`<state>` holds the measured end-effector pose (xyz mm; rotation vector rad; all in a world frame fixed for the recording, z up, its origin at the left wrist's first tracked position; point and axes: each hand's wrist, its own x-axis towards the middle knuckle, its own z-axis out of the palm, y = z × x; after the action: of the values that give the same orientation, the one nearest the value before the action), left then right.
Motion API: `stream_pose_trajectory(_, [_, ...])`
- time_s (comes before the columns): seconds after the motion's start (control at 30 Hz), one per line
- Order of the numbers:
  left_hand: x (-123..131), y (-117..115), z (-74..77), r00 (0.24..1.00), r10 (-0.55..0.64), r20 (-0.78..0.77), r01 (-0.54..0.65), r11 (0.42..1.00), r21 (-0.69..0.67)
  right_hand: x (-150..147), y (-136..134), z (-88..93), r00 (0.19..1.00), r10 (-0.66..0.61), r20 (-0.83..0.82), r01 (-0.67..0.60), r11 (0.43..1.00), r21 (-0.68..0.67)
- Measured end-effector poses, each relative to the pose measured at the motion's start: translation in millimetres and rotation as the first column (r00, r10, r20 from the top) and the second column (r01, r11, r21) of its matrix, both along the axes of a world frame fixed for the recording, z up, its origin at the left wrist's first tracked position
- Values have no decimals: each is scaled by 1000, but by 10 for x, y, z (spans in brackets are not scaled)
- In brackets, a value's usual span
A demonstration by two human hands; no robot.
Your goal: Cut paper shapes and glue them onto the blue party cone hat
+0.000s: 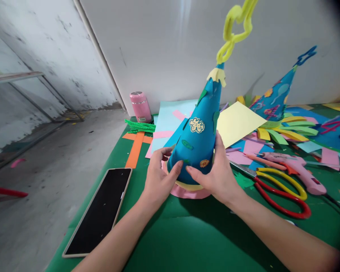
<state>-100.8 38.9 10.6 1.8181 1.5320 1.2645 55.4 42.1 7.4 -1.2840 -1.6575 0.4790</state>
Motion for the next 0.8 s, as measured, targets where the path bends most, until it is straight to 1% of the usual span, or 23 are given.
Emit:
stream_pose_trajectory(0.23, [9,5,-2,996,-32,80,36,998,-52,35,-13,20,999,45,6,-45,999,1])
stream_pose_trajectory(0.5, [27,33,-6,995,-10,95,16,998,-64,41,-17,6,999,48,-3,-48,999,-5])
stream_pose_trajectory(0.67, [40,29,-4,995,23,97,-16,997,-71,36,-16,5,1000,26,-1,-26,999,-42])
stream_pose_trajectory(0.8, [48,17,3,993,19,116,-10,997,-81,37,-13,7,999,40,-12,-41,999,-27])
